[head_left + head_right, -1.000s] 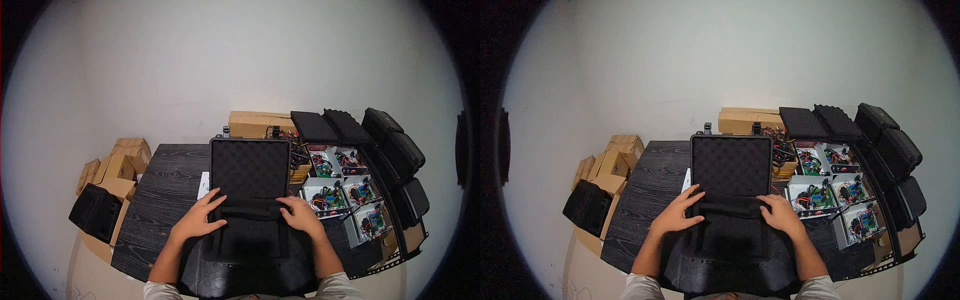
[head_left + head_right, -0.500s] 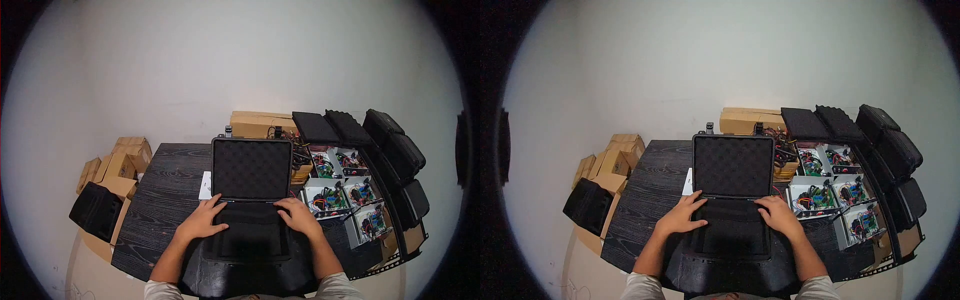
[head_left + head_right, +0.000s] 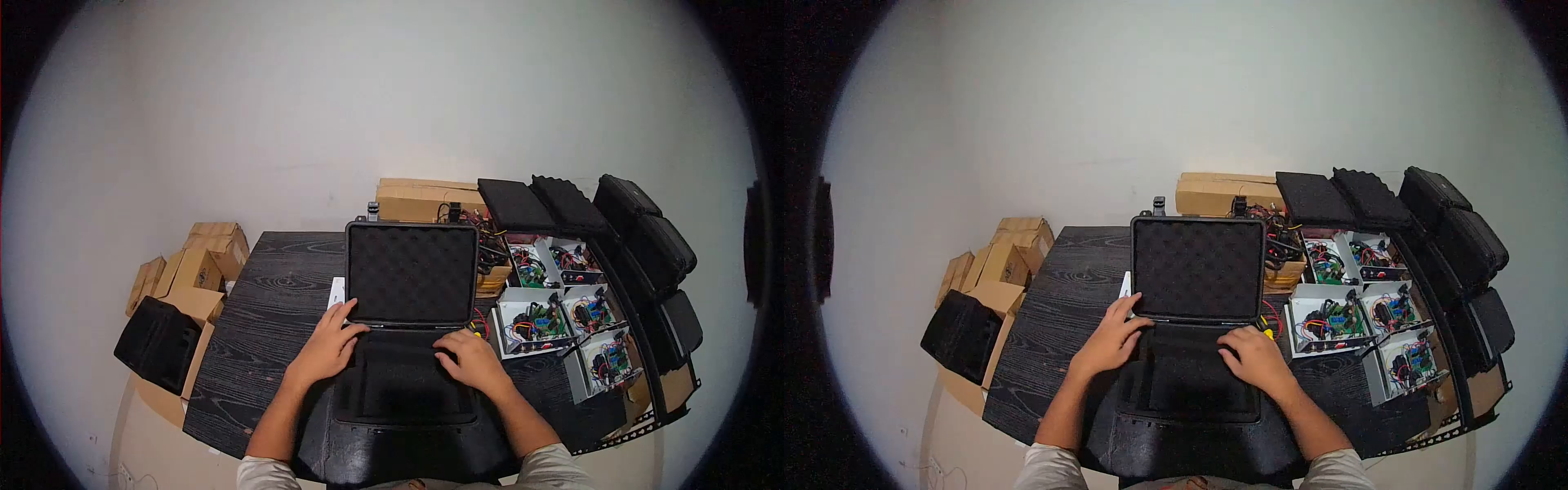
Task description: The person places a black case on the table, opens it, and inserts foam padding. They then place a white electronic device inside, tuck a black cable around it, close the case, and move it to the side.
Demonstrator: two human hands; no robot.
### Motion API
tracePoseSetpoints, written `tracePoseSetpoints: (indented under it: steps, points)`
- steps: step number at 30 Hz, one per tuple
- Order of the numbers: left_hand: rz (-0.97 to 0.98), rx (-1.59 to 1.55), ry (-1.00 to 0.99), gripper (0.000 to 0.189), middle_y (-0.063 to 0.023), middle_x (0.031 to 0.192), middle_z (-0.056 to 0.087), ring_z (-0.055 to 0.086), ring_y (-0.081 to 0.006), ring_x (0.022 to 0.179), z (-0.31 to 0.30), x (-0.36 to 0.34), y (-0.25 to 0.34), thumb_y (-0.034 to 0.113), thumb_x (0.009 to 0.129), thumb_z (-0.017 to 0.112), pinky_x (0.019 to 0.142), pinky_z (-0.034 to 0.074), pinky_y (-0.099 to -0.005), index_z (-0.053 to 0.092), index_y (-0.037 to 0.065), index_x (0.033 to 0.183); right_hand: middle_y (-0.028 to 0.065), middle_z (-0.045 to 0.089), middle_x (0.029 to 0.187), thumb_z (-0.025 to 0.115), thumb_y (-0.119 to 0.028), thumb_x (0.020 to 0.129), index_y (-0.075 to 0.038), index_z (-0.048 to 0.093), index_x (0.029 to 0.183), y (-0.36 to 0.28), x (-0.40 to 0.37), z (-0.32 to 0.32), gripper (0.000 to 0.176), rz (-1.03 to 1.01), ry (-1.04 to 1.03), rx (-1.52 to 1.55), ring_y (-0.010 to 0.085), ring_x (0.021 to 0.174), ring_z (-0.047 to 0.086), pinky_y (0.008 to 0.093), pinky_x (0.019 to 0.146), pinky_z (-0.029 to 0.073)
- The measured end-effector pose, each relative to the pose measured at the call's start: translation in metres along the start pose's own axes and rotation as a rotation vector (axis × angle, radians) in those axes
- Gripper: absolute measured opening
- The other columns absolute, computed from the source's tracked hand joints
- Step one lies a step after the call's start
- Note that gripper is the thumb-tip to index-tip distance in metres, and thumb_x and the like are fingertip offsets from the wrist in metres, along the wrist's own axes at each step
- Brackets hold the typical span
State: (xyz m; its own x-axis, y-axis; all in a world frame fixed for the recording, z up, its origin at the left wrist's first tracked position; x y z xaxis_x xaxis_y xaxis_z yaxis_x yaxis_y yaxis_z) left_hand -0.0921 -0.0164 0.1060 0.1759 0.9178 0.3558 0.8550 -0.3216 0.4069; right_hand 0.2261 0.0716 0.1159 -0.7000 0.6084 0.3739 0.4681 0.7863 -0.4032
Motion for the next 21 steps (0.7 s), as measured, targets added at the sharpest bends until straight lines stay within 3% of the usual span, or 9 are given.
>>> tracePoseSetpoints:
  steps: [3,9,15,18,21]
  points:
    - [-0.024,-0.011,0.002,0.036,-0.0216,0.169,0.034,0.031,-0.0493,0.155,0.004,0.002,0.002,0.001,0.092,0.066,0.127,0.031,-0.0556,0.078,0.018,0.122,0.0118,0.076,0.113,0.076,-0.019,0.093,-0.005,0.077,0.113,0.001,-0.001,0.006,0.025,-0.005,-0.009,-0.004,0.0318,0.111,0.069,0.0433,0.101,0.054]
    - [-0.024,0.12,0.031,0.042,-0.0199,0.169,0.035,0.032,-0.0475,0.155,0.009,0.0,0.007,-0.002,0.085,0.067,0.128,0.03,-0.0556,0.079,0.019,0.119,0.0124,0.076,0.115,0.076,-0.019,0.092,-0.005,0.076,0.116,0.003,-0.002,0.013,0.027,-0.056,-0.054,-0.043,0.0327,0.111,0.068,0.0438,0.102,0.053]
    - [0.05,0.174,-0.033,0.038,-0.0191,0.168,0.036,0.032,-0.0471,0.155,0.007,0.001,0.01,0.005,0.083,0.07,0.127,0.031,-0.0568,0.08,0.019,0.117,0.0131,0.075,0.116,0.076,-0.019,0.094,-0.005,0.075,0.12,0.012,-0.003,0.002,0.03,-0.057,-0.099,-0.021,0.0332,0.113,0.068,0.0433,0.102,0.053]
    - [-0.049,0.23,0.013,0.037,-0.0182,0.168,0.037,0.033,-0.0469,0.154,0.003,-0.001,0.016,0.007,0.082,0.071,0.127,0.031,-0.0572,0.08,0.019,0.116,0.0136,0.075,0.117,0.077,-0.02,0.094,-0.005,0.074,0.123,0.012,-0.004,-0.003,0.033,-0.042,-0.132,-0.014,0.0335,0.114,0.068,0.0436,0.103,0.052]
    - [-0.03,0.225,0.006,0.037,-0.0182,0.167,0.038,0.034,-0.0464,0.154,0.006,-0.001,0.014,0.009,0.082,0.071,0.126,0.032,-0.0571,0.077,0.015,0.119,0.0143,0.075,0.117,0.077,-0.022,0.093,-0.005,0.073,0.125,0.01,-0.004,-0.005,0.036,-0.054,-0.099,-0.046,0.0341,0.114,0.068,0.0444,0.105,0.051]
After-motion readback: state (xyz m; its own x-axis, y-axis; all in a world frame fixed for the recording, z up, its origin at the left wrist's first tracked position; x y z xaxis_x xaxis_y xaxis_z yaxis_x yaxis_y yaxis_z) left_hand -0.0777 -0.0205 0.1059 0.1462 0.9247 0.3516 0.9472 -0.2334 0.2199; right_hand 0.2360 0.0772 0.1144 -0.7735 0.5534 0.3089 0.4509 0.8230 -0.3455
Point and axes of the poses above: each hand's wrist, its own x-axis towards the middle knuckle, its own z-axis out of the palm, y = z × x, the point moved 2 cm from there along x, towards the middle knuckle
